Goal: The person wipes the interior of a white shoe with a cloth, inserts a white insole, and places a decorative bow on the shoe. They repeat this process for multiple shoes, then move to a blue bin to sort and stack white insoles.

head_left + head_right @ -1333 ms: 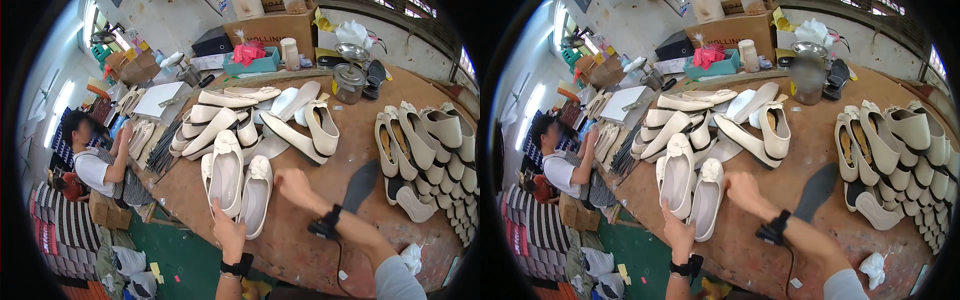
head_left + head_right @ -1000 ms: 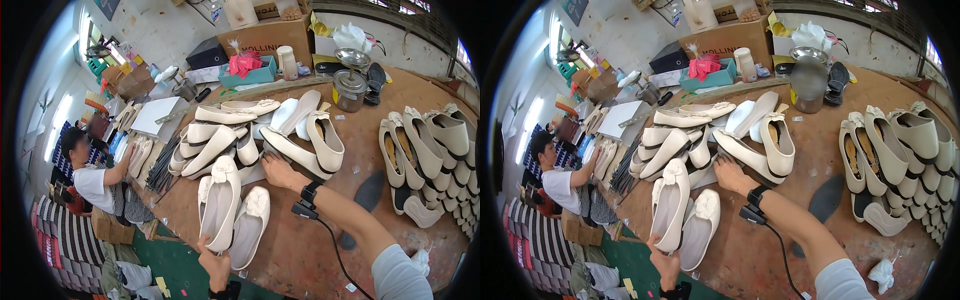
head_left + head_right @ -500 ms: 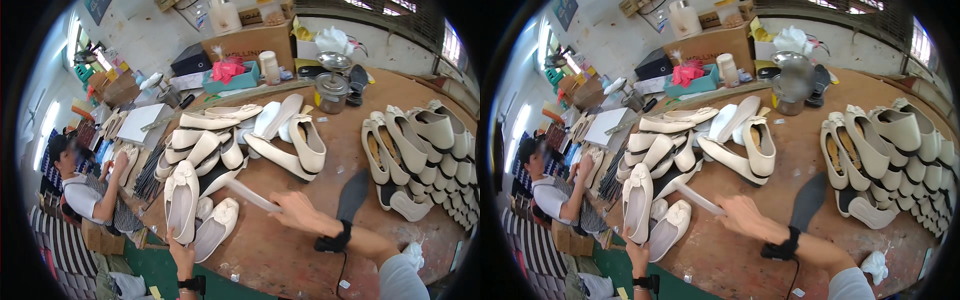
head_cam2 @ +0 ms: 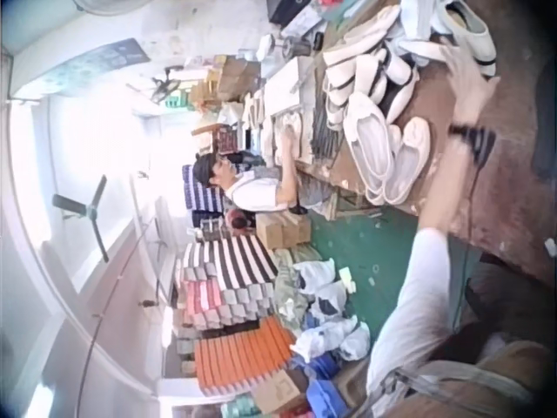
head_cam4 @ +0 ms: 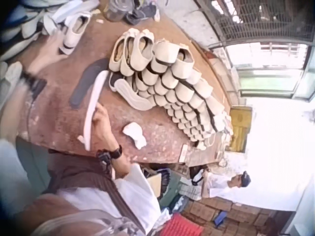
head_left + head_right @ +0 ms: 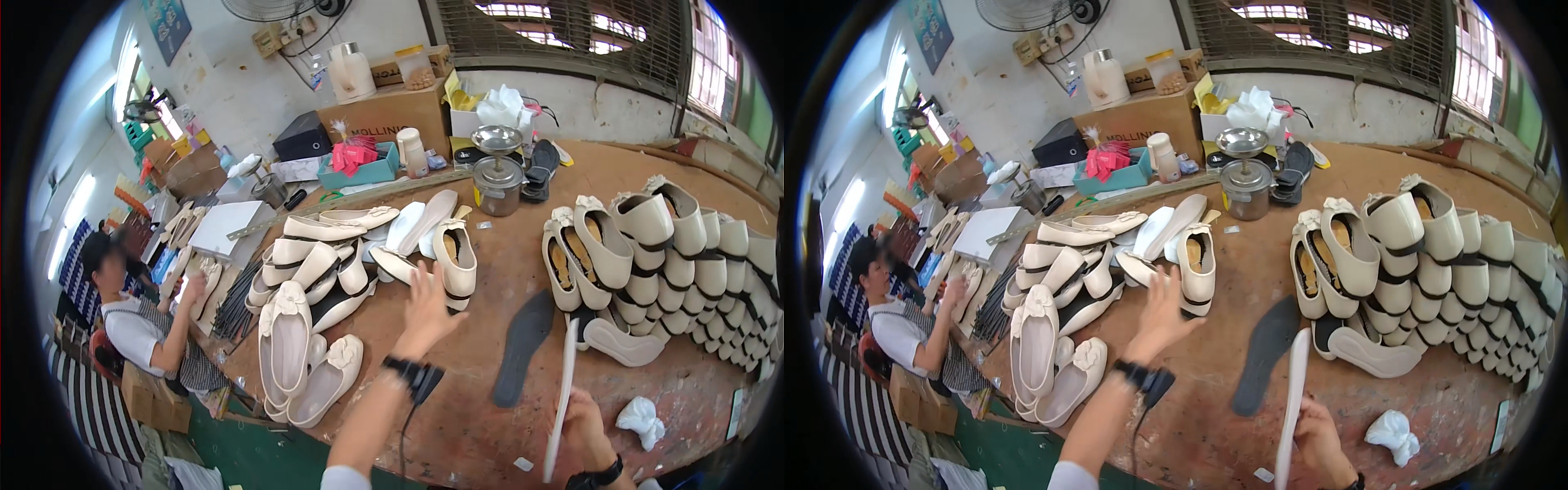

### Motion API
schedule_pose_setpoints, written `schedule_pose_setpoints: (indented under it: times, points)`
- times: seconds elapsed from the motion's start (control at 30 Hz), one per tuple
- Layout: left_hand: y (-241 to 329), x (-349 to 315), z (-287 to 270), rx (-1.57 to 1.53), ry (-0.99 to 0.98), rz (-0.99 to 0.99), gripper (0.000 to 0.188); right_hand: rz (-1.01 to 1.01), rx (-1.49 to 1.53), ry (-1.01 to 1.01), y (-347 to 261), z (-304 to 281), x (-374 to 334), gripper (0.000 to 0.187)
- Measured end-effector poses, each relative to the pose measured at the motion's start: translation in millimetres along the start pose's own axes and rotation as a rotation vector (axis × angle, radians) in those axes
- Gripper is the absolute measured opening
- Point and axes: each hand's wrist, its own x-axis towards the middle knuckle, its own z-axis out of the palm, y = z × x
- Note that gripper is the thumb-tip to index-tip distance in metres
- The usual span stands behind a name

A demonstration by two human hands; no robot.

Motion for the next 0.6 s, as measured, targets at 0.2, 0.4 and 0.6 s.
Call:
schedule_pose_setpoints:
  times: [0.2,0.4,0.6]
  points:
    - [21,9,23,-0.004,-0.138,-0.115,0.095,0.000,-0.011,0.202,-10,1,-38,0.027]
    - [10,-98,13,-0.294,0.089,0.147,0.019,0.001,-0.110,-0.003,-19,-6,-30,0.056]
    - [8,-250,-48,-0.439,0.003,0.101,0.016,0.044,-0.219,-0.017,-13,-13,-18,0.064]
